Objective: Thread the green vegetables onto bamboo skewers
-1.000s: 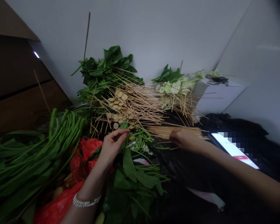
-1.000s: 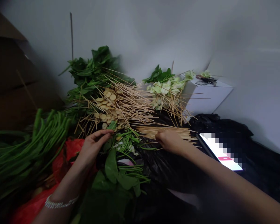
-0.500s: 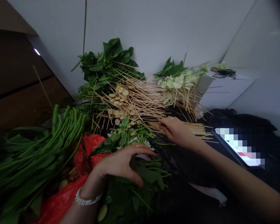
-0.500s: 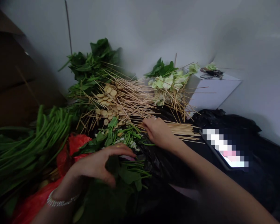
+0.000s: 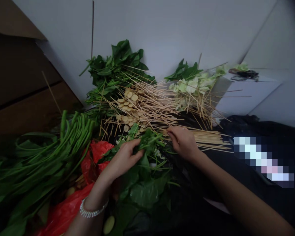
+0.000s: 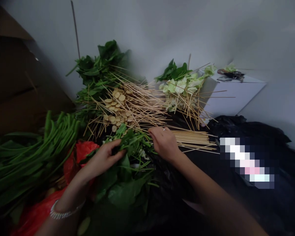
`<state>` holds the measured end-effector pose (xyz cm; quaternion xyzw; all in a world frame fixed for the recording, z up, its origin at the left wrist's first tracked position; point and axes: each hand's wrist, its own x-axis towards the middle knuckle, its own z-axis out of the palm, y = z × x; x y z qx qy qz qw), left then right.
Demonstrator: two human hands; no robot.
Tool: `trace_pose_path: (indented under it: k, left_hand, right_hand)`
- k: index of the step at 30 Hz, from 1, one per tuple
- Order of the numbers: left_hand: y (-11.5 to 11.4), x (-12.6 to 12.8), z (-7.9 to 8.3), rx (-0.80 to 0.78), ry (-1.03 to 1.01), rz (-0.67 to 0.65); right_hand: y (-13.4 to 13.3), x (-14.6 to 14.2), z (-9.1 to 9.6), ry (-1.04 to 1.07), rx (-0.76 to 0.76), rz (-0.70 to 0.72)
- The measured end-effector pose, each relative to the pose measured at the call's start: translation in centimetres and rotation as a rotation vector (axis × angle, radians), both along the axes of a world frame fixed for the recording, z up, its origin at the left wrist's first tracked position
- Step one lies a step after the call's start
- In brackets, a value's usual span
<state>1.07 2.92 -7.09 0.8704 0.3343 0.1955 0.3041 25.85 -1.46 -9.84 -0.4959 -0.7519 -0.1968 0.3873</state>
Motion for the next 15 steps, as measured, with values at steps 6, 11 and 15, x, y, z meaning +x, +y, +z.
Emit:
trace_pose_path:
  k: [6,11,15]
  left_hand:
    - [1.4,-0.4,-1.3,0.257,0.018,0.274]
    - [1.6,-0.6,-0.8,0.383,-0.204,0.484]
    - [1.1,-0.5,0.0,0.467,-0.313,0.549]
  right_hand:
    - [-1.4,0.0,0.0,-0.111,0.289,0.040]
    - [-1.8,-0.1,-0.1,-0.120,0.295,-0.001]
    - [-1.6,-0.1,-0.2,-0.130,0.267,-0.055]
